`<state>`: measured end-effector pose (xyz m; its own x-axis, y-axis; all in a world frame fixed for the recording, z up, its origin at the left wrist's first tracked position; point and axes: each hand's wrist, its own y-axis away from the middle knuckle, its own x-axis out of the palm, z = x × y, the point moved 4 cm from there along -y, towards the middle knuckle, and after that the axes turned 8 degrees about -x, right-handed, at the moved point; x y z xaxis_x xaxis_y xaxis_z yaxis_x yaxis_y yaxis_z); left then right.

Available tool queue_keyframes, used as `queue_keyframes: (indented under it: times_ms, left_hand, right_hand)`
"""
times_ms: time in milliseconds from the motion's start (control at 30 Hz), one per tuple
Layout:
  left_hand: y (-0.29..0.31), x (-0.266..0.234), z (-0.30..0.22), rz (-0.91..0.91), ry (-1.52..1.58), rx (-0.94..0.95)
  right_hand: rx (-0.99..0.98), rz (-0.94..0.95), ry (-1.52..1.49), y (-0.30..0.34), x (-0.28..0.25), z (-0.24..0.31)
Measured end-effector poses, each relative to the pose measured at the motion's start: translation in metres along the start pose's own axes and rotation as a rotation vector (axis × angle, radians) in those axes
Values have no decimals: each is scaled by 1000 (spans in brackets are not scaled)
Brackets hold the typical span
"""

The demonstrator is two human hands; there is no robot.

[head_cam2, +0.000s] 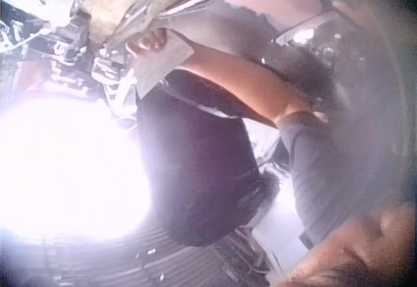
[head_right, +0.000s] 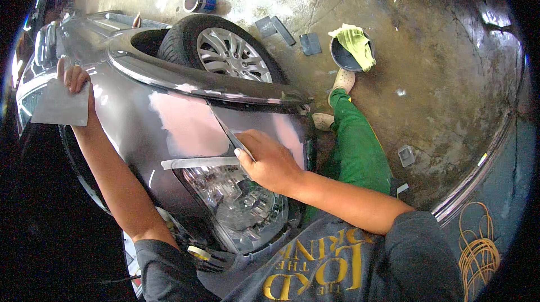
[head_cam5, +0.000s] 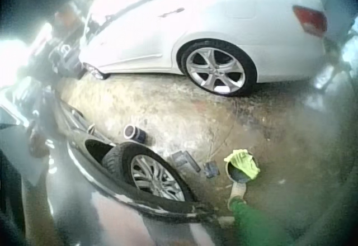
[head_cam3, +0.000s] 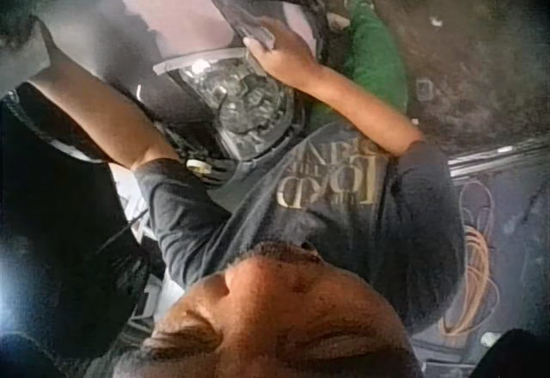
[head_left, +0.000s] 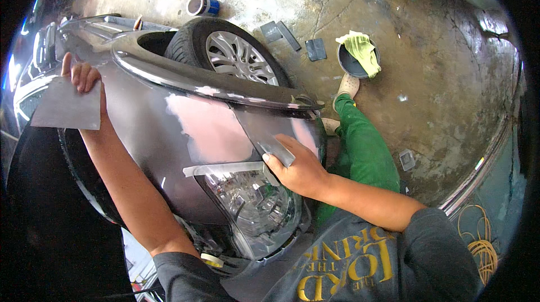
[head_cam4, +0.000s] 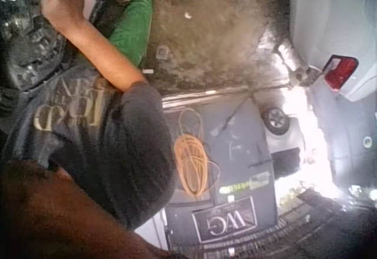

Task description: The person sands a damaged area on the front bumper of a dark gray SUV using sandpaper. They walk through the garage, retrieve sandpaper, and repeatedly rub the sanded area, occasionally dipping the sandpaper into a bucket of water.

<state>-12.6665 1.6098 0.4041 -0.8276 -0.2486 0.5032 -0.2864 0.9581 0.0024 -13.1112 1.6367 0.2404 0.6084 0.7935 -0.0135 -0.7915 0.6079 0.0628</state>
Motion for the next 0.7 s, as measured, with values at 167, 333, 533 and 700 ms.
queue_keyframes:
  times_ms: [167,333,533,700]
  left_hand:
    - [5,-13,-2,19,-99,49]
    - [-3,-15,-2,-45,-190,51]
    - [-6,-9,-7,-21,-198,82]
    - [-5,-9,-5,28,-152,72]
  right_hand:
    - [-74,26,90,7,16,-4]
    - [-63,53,106,16,28,-5]
    - [-53,19,73,21,40,-3]
    - [-118,-17,115,8,44,-1]
